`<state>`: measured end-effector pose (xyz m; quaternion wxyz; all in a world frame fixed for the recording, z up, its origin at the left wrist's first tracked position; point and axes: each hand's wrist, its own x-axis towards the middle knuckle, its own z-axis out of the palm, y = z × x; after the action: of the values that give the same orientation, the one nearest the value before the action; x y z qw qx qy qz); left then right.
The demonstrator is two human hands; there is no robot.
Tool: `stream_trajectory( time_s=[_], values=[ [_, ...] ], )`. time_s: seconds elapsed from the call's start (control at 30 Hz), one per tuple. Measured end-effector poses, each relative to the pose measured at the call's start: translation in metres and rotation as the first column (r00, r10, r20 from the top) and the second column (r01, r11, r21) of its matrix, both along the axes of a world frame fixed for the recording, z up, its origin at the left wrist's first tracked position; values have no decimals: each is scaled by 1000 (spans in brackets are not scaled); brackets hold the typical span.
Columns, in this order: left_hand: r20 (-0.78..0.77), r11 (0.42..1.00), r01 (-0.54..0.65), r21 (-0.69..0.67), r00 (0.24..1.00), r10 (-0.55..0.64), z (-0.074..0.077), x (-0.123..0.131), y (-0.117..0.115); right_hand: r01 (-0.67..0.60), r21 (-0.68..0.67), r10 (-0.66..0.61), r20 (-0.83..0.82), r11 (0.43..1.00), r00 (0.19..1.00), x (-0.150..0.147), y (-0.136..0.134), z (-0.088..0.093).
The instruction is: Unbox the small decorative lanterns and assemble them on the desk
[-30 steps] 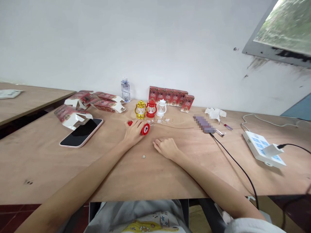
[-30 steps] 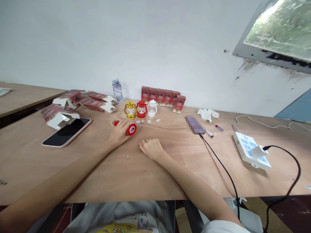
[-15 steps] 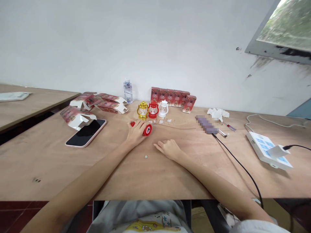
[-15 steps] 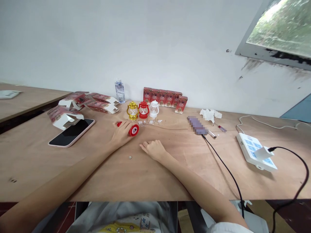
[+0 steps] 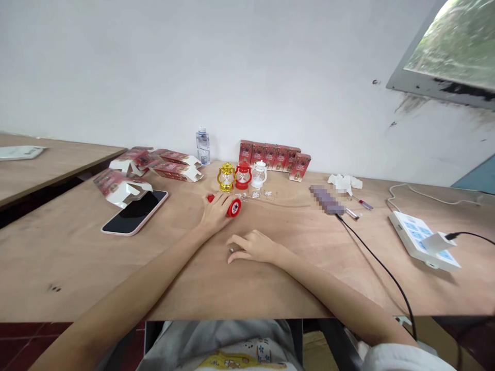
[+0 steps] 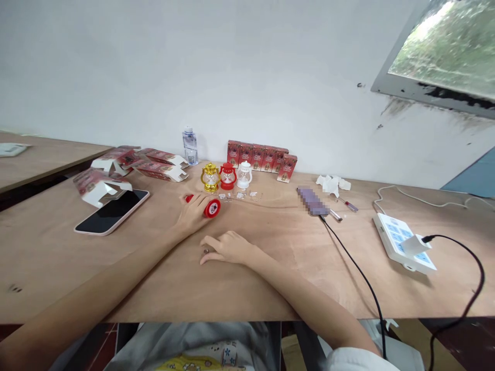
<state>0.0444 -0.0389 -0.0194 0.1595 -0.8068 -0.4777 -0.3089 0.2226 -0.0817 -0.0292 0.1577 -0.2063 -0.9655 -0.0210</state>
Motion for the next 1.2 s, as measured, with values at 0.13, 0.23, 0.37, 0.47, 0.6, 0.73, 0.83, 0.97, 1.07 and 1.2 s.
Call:
stream_trajectory(
  time_s=[0.13,0.23,0.37,0.47,0.6,0.73,0.83,0.97,1.07,1.2],
  values=[
    [1,1000,6,18,1000,-6,0,0,1,-34,-51,34,4,998,999,1,0,0],
    [-4,999,13,29,1000,-12,0,0,1,-16,-60,18,24,998,1000,1,1,-3],
    [1,999,13,39,1000,-13,-2,-1,2,56,-81,-56,8,995,998,3,5,-8],
    [9,999,11,44,1000,-11,-4,-2,3,194,-187,-223,-147,963,964,13,19,-8],
    [21,999,-9,47,1000,8,-4,-4,5,538,-343,-634,-313,770,708,40,60,0],
    [8,999,-15,37,1000,15,-2,-4,4,731,-341,-807,-249,591,536,63,113,16],
    [7,999,-11,31,1000,10,-1,-3,3,770,-307,-828,-173,560,533,69,141,28],
    [14,1000,-2,26,1000,1,0,-3,2,807,-247,-841,-77,536,535,66,160,37],
    [9,1000,5,24,1000,-6,-1,-3,2,826,-210,-846,-5,523,534,61,166,38],
    [2,999,11,33,1000,-11,-2,-3,3,845,-174,-853,48,505,519,54,170,38]
  ],
)
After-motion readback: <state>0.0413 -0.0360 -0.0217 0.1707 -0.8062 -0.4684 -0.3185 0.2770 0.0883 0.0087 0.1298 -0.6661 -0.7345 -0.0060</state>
